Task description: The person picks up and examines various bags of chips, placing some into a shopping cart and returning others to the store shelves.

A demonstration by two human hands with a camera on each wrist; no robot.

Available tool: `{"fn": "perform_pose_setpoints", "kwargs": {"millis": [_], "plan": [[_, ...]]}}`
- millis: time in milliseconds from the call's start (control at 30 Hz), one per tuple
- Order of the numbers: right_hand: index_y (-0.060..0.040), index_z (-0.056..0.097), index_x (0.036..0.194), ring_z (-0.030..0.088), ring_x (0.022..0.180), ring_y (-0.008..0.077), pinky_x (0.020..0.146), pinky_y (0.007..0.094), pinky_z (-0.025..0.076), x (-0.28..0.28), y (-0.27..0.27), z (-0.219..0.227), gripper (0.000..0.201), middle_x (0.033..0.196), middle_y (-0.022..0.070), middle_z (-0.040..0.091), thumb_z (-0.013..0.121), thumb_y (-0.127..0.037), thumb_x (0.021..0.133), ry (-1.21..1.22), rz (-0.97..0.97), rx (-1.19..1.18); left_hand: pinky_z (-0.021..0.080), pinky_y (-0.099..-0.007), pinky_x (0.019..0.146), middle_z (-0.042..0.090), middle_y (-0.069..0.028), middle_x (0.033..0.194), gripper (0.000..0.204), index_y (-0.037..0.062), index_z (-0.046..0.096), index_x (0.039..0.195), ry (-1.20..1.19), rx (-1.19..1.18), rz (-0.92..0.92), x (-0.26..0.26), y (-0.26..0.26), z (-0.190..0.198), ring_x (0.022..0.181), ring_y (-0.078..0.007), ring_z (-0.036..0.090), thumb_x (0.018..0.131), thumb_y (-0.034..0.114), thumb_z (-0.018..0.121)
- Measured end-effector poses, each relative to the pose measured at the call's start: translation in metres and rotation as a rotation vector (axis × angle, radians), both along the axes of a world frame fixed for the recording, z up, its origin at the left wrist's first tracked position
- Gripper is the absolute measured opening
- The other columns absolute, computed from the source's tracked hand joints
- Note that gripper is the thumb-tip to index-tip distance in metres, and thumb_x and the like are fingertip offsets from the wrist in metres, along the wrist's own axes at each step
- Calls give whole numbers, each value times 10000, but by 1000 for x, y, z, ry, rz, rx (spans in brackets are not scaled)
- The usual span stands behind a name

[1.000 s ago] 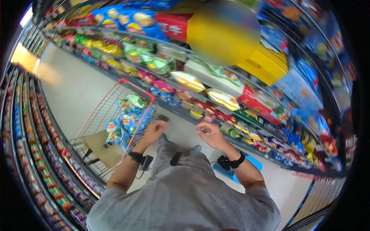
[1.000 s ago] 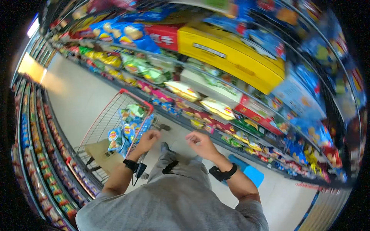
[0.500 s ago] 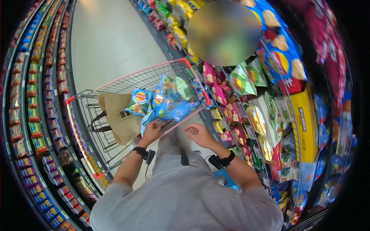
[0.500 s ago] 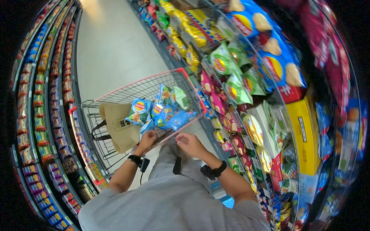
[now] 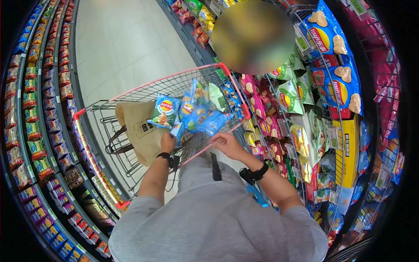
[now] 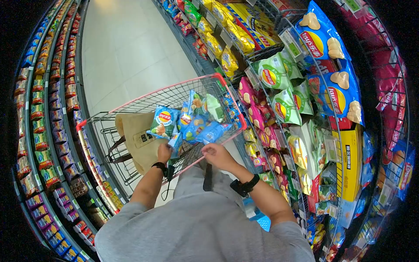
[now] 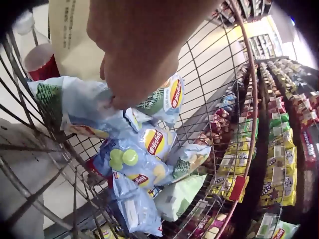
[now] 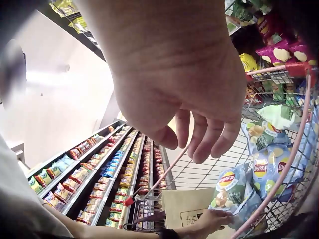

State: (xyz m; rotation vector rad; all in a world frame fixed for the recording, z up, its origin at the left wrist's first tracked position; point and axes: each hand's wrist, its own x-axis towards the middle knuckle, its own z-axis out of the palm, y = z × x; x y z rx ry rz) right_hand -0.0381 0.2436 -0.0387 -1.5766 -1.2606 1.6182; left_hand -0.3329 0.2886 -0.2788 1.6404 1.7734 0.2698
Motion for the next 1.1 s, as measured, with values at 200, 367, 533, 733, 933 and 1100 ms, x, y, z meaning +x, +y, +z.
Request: {"fn": "perform_pose_setpoints", "kwargs": {"millis": [200, 367, 533, 733, 933, 1100], "plan": [[-11, 641, 1013, 614, 827, 118, 745, 271, 492, 3, -9, -6, 190, 921, 57, 664, 633, -105, 847, 13, -72, 69, 506, -459, 730, 657, -203, 849, 131, 28, 700, 791, -176, -92, -97, -2, 20, 27, 835, -368, 642, 744, 149, 687], [-9, 652, 994, 608, 821, 114, 744, 271, 489, 9, -16, 6, 186, 931, 49, 666, 647, -112, 840, -62, -118, 57, 501, -441, 761, 657, -209, 888, 250, 16, 690, 866, -14, -176, -260, -13, 6, 2, 864, -372, 638, 708, 202, 745], [-19, 655, 1001, 595, 798, 109, 729, 271, 484, 23, -30, 9, 178, 930, 47, 663, 638, -117, 853, -87, -209, 67, 512, -443, 717, 673, -217, 820, 259, 5, 706, 834, 78, -200, -251, -6, 6, 20, 791, -388, 654, 704, 223, 756], [-27, 653, 1011, 593, 776, 107, 707, 268, 486, 39, -48, 13, 176, 926, 43, 663, 622, -112, 860, -56, -316, 84, 508, -382, 664, 644, -144, 691, 215, -16, 661, 795, -279, -236, -481, 24, 49, 93, 659, -276, 637, 708, 142, 778], [-42, 532, 1222, 588, 947, 153, 806, 299, 496, 64, -55, 16, 445, 1133, 77, 598, 702, -116, 817, -82, -450, 213, 436, -332, 880, 648, -117, 1038, 124, 7, 585, 895, -755, -20, -807, 99, 86, 265, 954, -187, 573, 799, 22, 663], [-81, 283, 1437, 416, 1303, 235, 1047, 394, 380, 83, -57, 80, 884, 1437, 107, 379, 816, -198, 741, -17, -537, 423, 413, -347, 957, 626, -188, 1190, 128, 45, 456, 879, -1131, -393, -839, 142, 93, 340, 1073, -239, 582, 892, 108, 567]]}}
